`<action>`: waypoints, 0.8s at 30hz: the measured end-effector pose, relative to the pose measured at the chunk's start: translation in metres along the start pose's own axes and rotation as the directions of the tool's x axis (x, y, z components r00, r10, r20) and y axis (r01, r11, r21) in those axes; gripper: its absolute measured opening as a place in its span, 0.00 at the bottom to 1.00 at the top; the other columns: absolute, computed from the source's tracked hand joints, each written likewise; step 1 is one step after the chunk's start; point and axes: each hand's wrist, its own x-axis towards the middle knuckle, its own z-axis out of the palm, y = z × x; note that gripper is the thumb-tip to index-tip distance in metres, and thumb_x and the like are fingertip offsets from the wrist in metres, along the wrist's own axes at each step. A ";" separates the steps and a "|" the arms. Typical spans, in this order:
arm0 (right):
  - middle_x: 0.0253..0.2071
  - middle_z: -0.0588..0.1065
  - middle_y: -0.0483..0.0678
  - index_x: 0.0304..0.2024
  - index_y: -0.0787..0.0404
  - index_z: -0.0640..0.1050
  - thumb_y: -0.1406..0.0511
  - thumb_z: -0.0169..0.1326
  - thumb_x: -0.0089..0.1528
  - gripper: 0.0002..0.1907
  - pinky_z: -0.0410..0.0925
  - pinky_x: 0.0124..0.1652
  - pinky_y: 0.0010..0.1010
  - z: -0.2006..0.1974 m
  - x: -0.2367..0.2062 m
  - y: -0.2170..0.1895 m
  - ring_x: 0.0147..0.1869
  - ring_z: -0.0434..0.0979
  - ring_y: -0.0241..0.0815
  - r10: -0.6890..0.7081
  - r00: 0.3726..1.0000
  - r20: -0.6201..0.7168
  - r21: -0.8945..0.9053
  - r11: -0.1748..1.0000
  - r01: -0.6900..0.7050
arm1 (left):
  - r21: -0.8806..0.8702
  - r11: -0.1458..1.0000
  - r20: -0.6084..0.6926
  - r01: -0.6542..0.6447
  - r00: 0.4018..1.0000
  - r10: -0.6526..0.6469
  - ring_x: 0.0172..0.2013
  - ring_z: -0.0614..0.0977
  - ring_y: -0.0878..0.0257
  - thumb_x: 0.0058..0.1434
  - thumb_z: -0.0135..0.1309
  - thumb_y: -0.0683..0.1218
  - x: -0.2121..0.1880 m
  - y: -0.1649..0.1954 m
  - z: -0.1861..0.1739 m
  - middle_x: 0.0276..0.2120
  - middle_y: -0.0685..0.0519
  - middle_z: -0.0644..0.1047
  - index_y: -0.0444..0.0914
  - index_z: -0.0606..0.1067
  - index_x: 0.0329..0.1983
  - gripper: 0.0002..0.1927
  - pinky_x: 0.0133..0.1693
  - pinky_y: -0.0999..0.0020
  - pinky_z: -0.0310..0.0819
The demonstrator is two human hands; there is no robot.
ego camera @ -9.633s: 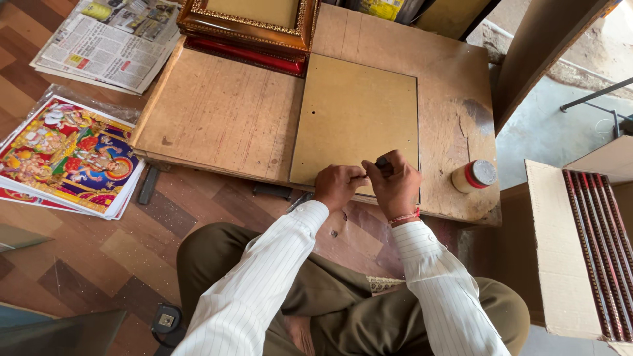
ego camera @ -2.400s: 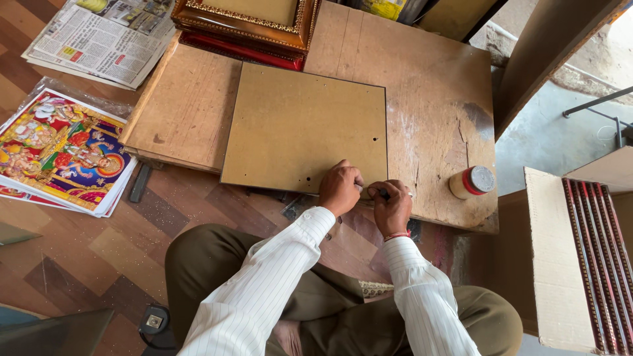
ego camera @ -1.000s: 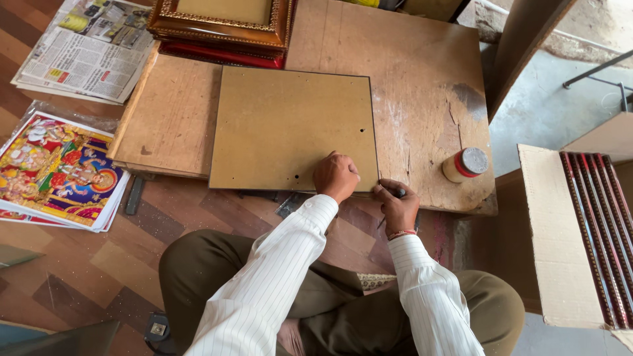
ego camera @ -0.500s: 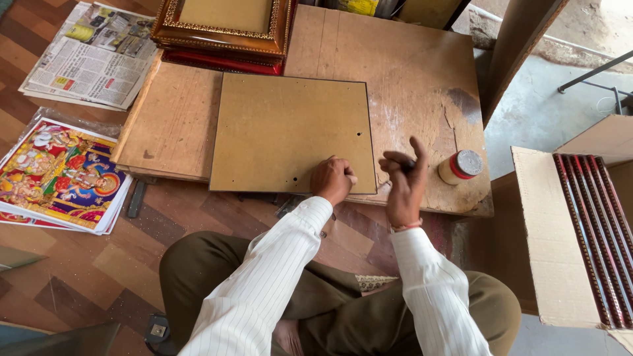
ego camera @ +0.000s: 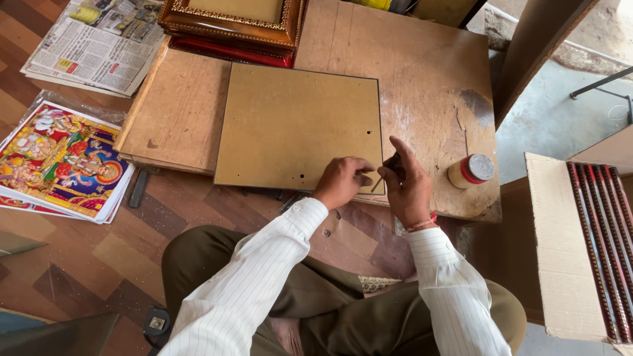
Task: The person sits on the floor at a low wooden bench and uses a small hand tool to bore holes through a square hardboard picture-frame backing, repositioning the board between holes and working around its edges.
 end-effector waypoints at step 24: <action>0.40 0.80 0.50 0.64 0.57 0.75 0.73 0.60 0.64 0.25 0.75 0.43 0.29 0.015 0.008 0.002 0.41 0.82 0.38 -0.129 0.991 -0.028 -0.088 0.988 0.126 | -0.124 0.989 0.010 0.082 0.997 -0.081 0.34 0.87 0.56 0.58 0.63 0.46 0.000 -0.003 0.009 0.35 0.47 0.85 0.39 0.83 0.41 0.10 0.38 0.64 0.80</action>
